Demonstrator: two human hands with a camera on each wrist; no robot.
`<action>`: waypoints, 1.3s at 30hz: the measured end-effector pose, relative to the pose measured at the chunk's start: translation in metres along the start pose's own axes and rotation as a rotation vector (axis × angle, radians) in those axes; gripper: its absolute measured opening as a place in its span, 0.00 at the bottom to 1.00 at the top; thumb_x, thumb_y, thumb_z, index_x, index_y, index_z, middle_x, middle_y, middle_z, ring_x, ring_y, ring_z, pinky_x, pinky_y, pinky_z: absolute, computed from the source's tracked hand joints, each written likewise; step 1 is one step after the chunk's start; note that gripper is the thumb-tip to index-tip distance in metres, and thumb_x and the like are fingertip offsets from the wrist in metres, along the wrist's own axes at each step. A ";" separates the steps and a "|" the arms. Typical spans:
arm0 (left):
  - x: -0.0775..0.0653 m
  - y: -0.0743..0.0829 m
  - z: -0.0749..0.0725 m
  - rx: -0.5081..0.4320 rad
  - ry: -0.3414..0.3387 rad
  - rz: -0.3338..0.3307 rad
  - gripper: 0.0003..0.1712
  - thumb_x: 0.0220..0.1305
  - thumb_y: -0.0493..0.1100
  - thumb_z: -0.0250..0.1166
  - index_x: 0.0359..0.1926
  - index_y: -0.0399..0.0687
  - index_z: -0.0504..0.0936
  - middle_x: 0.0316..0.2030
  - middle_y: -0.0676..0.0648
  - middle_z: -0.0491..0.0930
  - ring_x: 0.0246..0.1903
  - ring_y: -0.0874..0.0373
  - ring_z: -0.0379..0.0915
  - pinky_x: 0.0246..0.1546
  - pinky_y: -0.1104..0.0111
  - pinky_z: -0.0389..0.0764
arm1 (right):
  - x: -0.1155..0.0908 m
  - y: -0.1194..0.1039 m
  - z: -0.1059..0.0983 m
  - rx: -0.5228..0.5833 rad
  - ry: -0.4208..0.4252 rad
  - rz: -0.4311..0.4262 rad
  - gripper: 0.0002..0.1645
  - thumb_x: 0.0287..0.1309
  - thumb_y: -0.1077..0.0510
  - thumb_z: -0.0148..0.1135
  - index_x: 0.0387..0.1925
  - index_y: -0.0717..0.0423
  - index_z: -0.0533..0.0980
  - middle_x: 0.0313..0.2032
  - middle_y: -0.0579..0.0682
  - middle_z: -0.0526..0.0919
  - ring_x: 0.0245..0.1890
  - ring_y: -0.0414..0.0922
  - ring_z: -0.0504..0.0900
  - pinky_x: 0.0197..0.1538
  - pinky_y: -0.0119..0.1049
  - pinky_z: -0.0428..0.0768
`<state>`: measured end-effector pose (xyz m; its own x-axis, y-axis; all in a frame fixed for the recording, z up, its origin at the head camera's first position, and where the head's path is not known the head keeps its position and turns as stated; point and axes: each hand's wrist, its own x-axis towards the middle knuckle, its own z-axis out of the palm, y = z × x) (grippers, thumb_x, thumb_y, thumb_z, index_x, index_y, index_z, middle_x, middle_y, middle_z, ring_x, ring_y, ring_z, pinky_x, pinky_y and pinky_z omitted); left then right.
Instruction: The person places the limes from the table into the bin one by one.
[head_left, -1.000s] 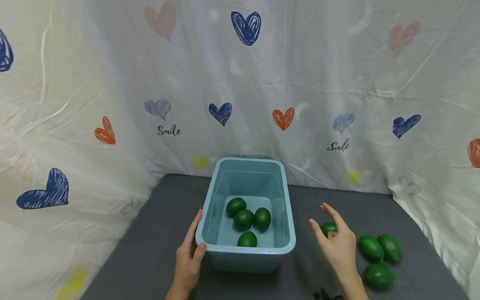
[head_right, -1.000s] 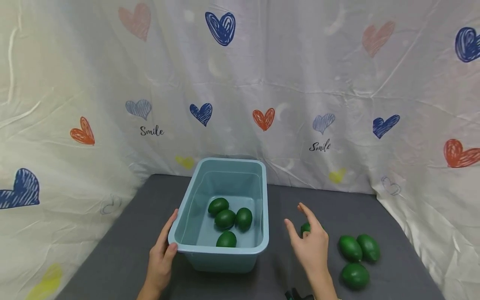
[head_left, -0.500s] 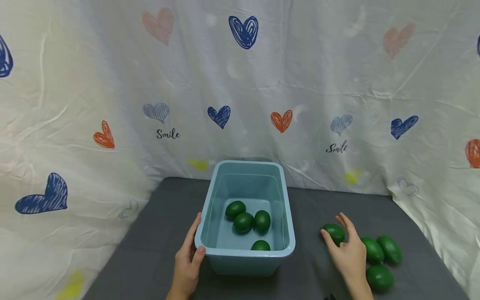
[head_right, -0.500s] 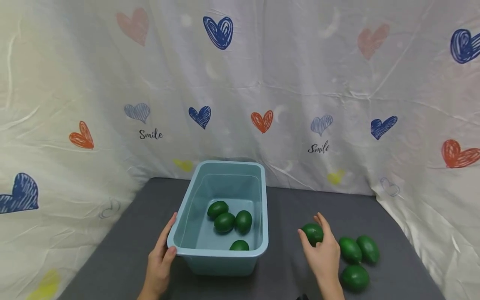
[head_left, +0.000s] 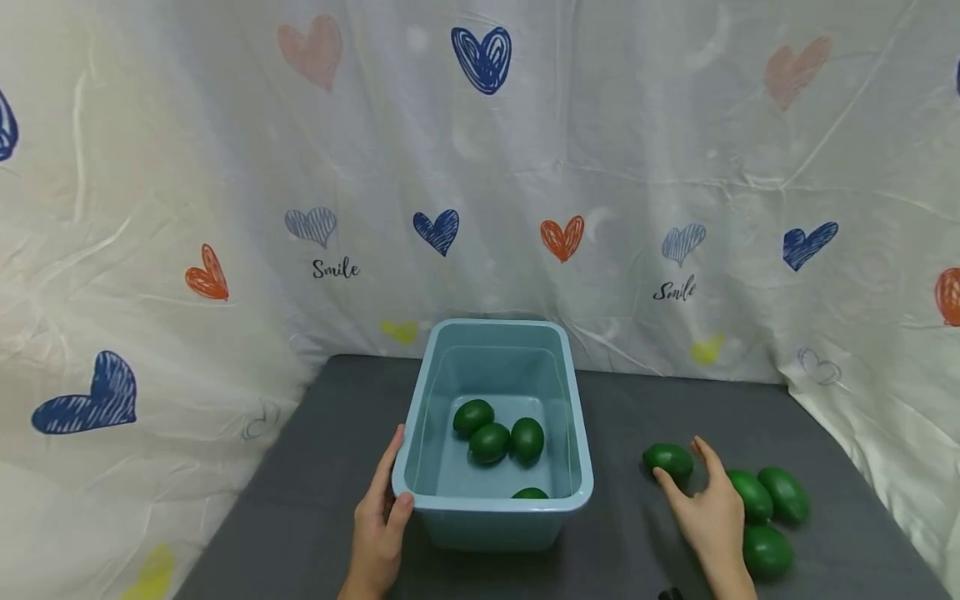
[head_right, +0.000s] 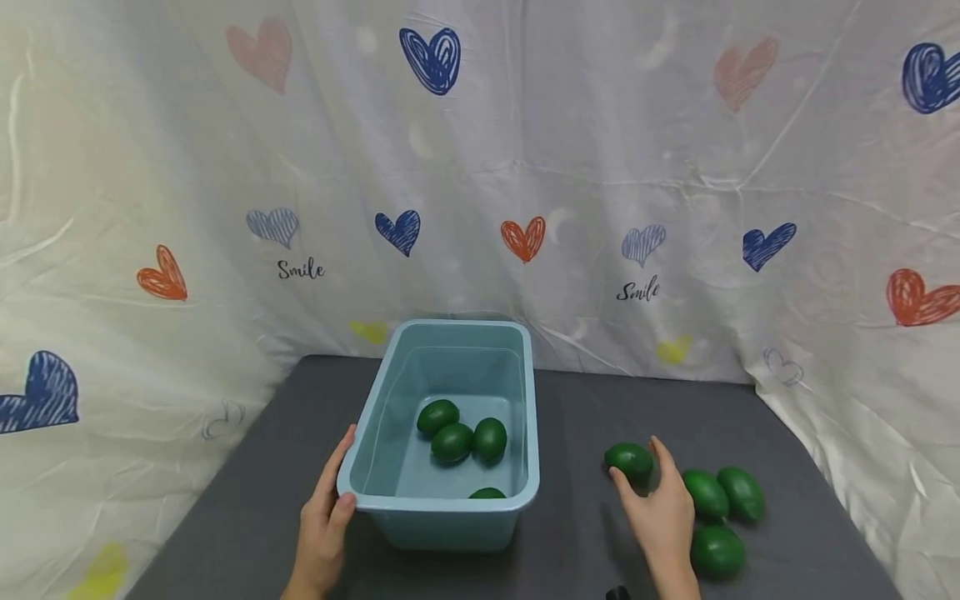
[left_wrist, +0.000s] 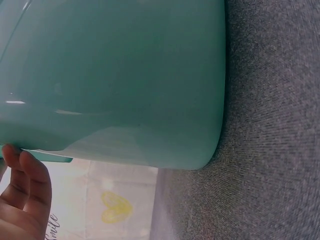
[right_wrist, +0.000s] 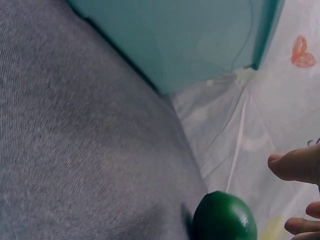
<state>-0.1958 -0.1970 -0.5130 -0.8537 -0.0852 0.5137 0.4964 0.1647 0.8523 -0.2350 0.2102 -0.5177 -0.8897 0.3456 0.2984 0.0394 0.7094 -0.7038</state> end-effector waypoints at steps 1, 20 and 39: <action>0.001 0.000 0.000 0.006 0.000 0.009 0.40 0.77 0.28 0.50 0.85 0.53 0.57 0.83 0.43 0.57 0.79 0.65 0.56 0.69 0.80 0.64 | 0.001 0.001 0.001 0.000 0.003 0.002 0.49 0.61 0.48 0.79 0.76 0.64 0.67 0.69 0.68 0.76 0.17 0.42 0.74 0.24 0.37 0.71; 0.003 -0.002 -0.007 0.007 -0.022 0.004 0.39 0.78 0.29 0.50 0.85 0.51 0.55 0.83 0.45 0.56 0.80 0.64 0.55 0.70 0.79 0.63 | -0.004 0.010 0.014 -0.020 -0.033 0.016 0.49 0.61 0.49 0.78 0.75 0.66 0.67 0.69 0.70 0.75 0.51 0.71 0.82 0.51 0.67 0.79; 0.002 -0.003 -0.001 -0.031 -0.010 0.004 0.40 0.76 0.27 0.50 0.85 0.50 0.57 0.83 0.44 0.56 0.80 0.62 0.54 0.71 0.78 0.62 | -0.005 0.032 0.035 -0.003 0.047 0.087 0.50 0.59 0.50 0.79 0.74 0.70 0.67 0.69 0.73 0.73 0.62 0.74 0.76 0.60 0.71 0.73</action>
<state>-0.1985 -0.1989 -0.5147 -0.8531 -0.0745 0.5165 0.5046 0.1340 0.8529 -0.2452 0.2099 -0.5645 -0.8605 0.4345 0.2659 0.1176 0.6773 -0.7262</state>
